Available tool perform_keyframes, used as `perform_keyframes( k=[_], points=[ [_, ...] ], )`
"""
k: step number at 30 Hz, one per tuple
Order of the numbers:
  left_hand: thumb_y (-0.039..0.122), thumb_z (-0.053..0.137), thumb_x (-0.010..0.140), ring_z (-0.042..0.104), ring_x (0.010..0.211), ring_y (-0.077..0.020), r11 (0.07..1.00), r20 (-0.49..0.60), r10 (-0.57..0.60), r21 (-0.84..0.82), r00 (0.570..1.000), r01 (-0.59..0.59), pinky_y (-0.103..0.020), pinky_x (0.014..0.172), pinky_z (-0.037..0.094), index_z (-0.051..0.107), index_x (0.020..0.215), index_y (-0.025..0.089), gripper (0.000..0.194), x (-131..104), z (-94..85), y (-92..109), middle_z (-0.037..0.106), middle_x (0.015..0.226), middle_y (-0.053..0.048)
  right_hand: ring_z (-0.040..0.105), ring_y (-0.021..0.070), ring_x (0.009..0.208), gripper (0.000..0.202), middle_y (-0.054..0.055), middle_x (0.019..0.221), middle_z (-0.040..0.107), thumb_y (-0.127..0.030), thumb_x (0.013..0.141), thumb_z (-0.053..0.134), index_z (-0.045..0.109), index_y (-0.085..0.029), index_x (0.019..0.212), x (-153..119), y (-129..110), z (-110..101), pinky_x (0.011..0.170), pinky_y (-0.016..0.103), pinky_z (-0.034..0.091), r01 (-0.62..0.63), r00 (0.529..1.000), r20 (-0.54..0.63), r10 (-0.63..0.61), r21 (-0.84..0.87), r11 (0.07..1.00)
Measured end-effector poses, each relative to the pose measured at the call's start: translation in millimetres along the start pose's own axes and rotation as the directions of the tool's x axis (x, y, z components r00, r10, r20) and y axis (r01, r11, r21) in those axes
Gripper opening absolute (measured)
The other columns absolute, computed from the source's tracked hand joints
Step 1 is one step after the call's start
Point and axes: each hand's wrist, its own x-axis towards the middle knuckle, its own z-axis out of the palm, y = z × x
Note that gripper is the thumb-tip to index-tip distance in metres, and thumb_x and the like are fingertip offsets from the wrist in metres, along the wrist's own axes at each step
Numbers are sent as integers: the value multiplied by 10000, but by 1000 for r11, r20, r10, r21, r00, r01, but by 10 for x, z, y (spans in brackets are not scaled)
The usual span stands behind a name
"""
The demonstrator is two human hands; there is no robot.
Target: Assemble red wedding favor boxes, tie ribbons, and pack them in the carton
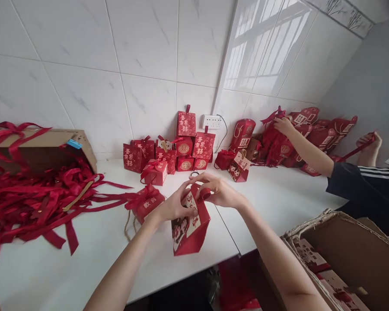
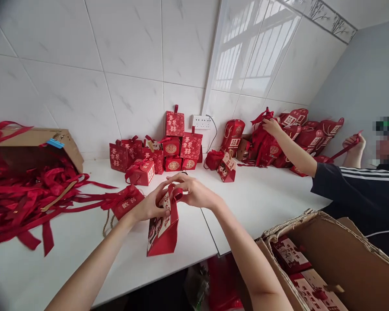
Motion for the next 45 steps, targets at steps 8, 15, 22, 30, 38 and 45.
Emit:
perform_keyframes(
  k=[8, 15, 22, 30, 38, 45],
  points=[
    [393, 595, 794, 595, 666, -142, 968, -457, 23, 233, 889, 94, -253, 636, 483, 510, 738, 204, 214, -404, 216, -210, 593, 692, 23, 653, 201, 904, 262, 73, 929, 666, -396, 899, 487, 618, -201, 1014, -357, 23, 706, 810, 371, 544, -323, 841, -335, 425, 319, 891],
    [335, 594, 788, 631, 811, -163, 971, -362, 35, 234, 931, 54, -275, 744, 518, 556, 896, 195, 181, -457, 208, -224, 646, 849, -12, 581, 175, 791, 181, 50, 885, 547, -148, 867, 470, 569, -234, 992, -385, -48, 1042, 709, 322, 523, -303, 858, -442, 260, -28, 952],
    [210, 526, 871, 643, 802, -121, 929, -401, 293, 333, 868, -160, -228, 715, 531, 544, 867, 200, 21, -385, 213, -154, 663, 869, -18, 560, 139, 703, 179, 25, 828, 519, -151, 908, 440, 571, -225, 1004, -357, -63, 998, 671, 273, 501, -284, 875, -426, 232, -61, 957],
    [118, 524, 843, 634, 903, -142, 893, -314, 363, 386, 877, -231, -247, 800, 534, 642, 1047, 182, 244, -385, 179, -149, 667, 958, -48, 532, 134, 707, 156, 24, 806, 503, -144, 928, 408, 554, -200, 924, -326, -30, 1060, 657, 263, 479, -228, 864, -481, 150, -108, 967],
    [128, 520, 822, 628, 868, -137, 934, -312, 235, 334, 921, -125, -245, 793, 524, 658, 1029, 190, 257, -387, 165, -101, 655, 923, -33, 522, 127, 704, 139, 16, 803, 501, -116, 904, 441, 546, -205, 923, -324, -46, 1014, 633, 249, 456, -208, 878, -452, 160, -60, 976],
    [182, 515, 836, 634, 796, -133, 956, -274, 123, 291, 954, -40, -233, 742, 514, 663, 979, 175, 206, -372, 115, -34, 670, 861, -27, 494, 128, 719, 130, 21, 814, 474, -125, 932, 410, 516, -195, 905, -340, -30, 970, 670, 256, 450, -166, 911, -394, 124, -73, 983]
  ],
)
